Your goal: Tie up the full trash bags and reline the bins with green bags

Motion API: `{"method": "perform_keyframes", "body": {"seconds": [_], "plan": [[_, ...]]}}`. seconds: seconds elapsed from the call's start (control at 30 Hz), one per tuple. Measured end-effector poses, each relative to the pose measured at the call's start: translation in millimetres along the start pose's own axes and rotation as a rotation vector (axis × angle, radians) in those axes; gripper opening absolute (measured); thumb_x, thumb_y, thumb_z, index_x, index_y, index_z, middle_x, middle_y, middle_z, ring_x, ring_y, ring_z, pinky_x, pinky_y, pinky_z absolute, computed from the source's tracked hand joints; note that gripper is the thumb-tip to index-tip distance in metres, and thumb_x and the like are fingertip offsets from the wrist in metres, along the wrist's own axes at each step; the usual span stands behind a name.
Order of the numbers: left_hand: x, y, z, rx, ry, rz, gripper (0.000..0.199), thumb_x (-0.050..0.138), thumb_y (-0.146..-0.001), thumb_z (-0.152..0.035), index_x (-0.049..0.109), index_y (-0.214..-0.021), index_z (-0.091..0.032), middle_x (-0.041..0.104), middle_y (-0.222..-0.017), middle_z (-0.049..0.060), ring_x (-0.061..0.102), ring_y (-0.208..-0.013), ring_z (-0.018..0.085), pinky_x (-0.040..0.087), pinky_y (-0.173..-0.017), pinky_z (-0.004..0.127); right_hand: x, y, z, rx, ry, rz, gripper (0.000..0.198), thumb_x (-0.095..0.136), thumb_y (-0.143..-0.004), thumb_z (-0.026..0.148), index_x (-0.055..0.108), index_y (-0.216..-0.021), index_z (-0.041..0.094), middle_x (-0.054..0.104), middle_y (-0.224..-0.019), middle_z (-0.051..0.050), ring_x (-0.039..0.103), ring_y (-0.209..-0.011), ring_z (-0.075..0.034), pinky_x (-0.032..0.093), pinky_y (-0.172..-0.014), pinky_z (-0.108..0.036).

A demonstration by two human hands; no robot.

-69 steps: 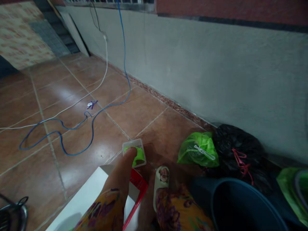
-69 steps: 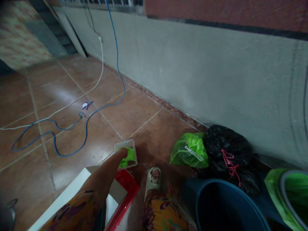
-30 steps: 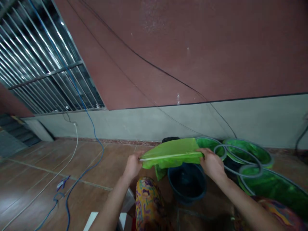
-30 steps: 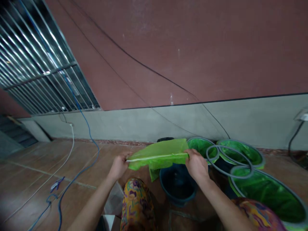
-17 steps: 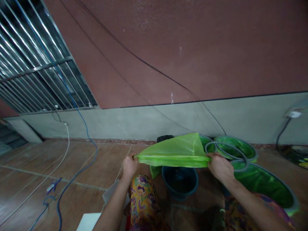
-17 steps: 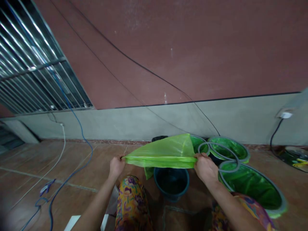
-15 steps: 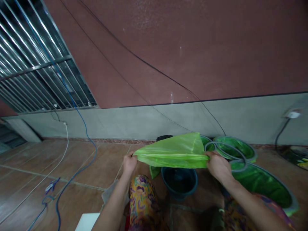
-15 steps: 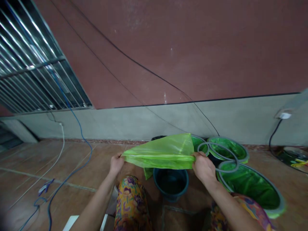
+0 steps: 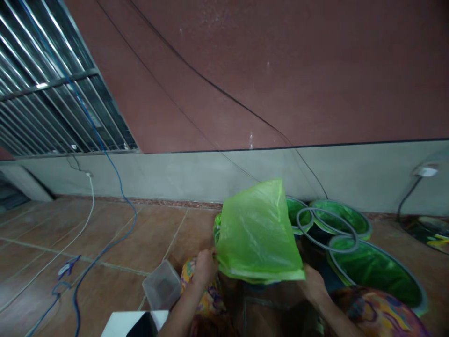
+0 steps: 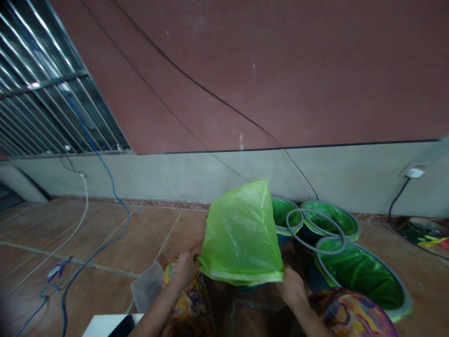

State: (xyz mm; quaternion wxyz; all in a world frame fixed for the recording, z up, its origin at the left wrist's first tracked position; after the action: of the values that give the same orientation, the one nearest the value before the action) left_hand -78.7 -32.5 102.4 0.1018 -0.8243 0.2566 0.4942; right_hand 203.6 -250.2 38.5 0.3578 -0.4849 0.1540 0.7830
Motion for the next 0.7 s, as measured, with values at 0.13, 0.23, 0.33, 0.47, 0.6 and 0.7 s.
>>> {"method": "perform_keyframes", "body": {"seconds": [0.13, 0.23, 0.33, 0.47, 0.6, 0.7], "plan": [[-9, -8, -4, -0.004, 0.13, -0.066, 0.026, 0.05, -0.08, -0.009, 0.074, -0.085, -0.019, 0.075, -0.084, 0.003, 0.067, -0.081, 0.015, 0.045, -0.076, 0.023, -4, -2, -14, 0.087, -0.181, 0.11, 0.025, 0.049, -0.081, 0.037, 0.068, -0.07, 0.024, 0.073, -0.066, -0.005, 0.071, -0.068, -0.025, 0.051, -0.061, -0.033], [-12, -11, -4, -0.03, 0.234, -0.12, 0.02, 0.052, -0.085, -0.02, 0.071, -0.083, -0.017, 0.072, -0.077, 0.002, 0.063, -0.073, 0.015, 0.042, -0.068, 0.023, -18, -3, -24, 0.224, -0.315, 0.104, 0.035, 0.047, -0.081, 0.051, 0.063, -0.064, 0.026, 0.066, -0.053, -0.002, 0.068, -0.058, -0.025, 0.049, -0.056, -0.034], [-5, -5, 1, -0.053, 0.304, -0.15, 0.02, 0.052, -0.086, -0.025, 0.067, -0.077, -0.016, 0.065, -0.069, 0.0, 0.058, -0.067, 0.013, 0.039, -0.063, 0.022, -33, 4, -38, 0.314, -0.308, 0.059, 0.035, 0.049, -0.078, 0.054, 0.065, -0.072, 0.024, 0.07, -0.062, -0.006, 0.07, -0.065, -0.028, 0.053, -0.06, -0.038], [10, 12, 4, -0.074, 0.362, -0.147, 0.02, 0.054, -0.084, -0.028, 0.059, -0.068, -0.017, 0.056, -0.061, -0.003, 0.051, -0.062, 0.012, 0.036, -0.061, 0.023, -73, 21, -26, 0.201, -0.114, -0.194, 0.042, 0.048, -0.082, 0.047, 0.062, -0.109, 0.019, 0.072, -0.108, -0.018, 0.071, -0.094, -0.035, 0.056, -0.079, -0.048], [32, 34, -15, -0.066, 0.574, -0.068, 0.02, 0.057, -0.082, -0.032, 0.058, -0.069, -0.017, 0.06, -0.066, -0.001, 0.054, -0.065, 0.013, 0.04, -0.061, 0.024, -38, 35, 47, -0.161, -0.174, 0.019, 0.03, 0.041, -0.091, 0.033, 0.062, -0.11, 0.023, 0.073, -0.111, -0.012, 0.071, -0.098, -0.027, 0.057, -0.087, -0.043], [58, 54, -40, -0.023, 0.832, 0.085, 0.026, 0.058, -0.084, -0.042, 0.066, -0.084, -0.017, 0.068, -0.078, 0.002, 0.059, -0.071, 0.016, 0.046, -0.064, 0.025, 7, 30, 97, -0.305, -0.144, 0.203, 0.03, 0.047, -0.088, 0.018, 0.064, -0.113, 0.017, 0.073, -0.11, -0.012, 0.07, -0.103, -0.024, 0.056, -0.093, -0.041]]}}
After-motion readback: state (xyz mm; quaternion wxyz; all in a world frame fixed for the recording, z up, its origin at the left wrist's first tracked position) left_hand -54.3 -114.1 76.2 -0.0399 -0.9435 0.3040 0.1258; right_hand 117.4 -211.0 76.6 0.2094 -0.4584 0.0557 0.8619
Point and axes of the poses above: each hand's wrist, its own y-axis away from the middle knuckle, its own x-axis out of the palm, z = x × y, the point moved 9 cm from there along -y, towards the middle knuckle
